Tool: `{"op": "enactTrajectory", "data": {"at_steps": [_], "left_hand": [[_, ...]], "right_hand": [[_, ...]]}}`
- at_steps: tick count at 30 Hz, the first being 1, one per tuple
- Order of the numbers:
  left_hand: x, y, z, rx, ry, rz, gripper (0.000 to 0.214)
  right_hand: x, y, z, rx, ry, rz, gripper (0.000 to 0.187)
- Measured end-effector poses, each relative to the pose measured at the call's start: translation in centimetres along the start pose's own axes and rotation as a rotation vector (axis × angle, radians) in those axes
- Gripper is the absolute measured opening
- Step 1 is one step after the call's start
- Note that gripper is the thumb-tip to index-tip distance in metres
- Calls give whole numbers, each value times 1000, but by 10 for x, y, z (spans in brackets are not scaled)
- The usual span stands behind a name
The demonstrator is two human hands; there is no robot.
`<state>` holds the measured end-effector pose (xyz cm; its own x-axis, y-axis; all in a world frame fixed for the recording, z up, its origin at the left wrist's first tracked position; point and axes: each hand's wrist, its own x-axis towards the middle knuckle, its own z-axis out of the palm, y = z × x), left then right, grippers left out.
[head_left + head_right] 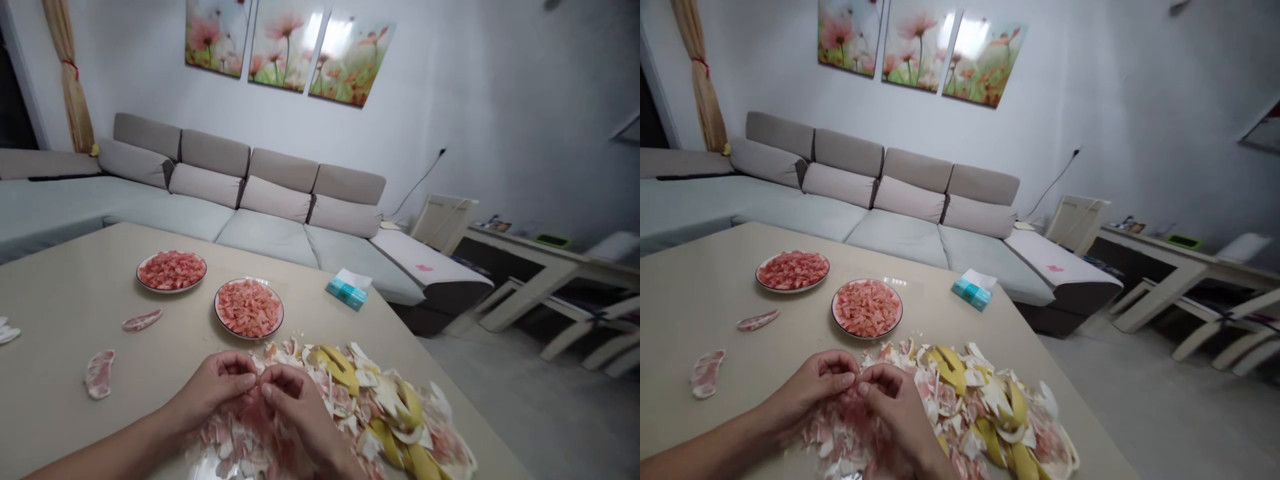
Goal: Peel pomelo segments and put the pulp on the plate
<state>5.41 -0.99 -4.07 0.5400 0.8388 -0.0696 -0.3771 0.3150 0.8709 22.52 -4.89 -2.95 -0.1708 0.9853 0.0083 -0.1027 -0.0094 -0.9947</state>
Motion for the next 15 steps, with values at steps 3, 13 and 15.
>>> {"op": "enactTrajectory", "data": {"at_steps": [3, 13, 15], "left_hand": [[4, 4, -4, -149, 7, -11, 18], [28, 8, -31, -391, 177, 47, 14], [29, 8, -33, -366, 200, 65, 14]], "right_hand": [[8, -6, -2, 21, -45, -12, 29], [113, -38, -15, -481, 259, -211, 24], [114, -38, -11, -542, 278, -233, 27]]}}
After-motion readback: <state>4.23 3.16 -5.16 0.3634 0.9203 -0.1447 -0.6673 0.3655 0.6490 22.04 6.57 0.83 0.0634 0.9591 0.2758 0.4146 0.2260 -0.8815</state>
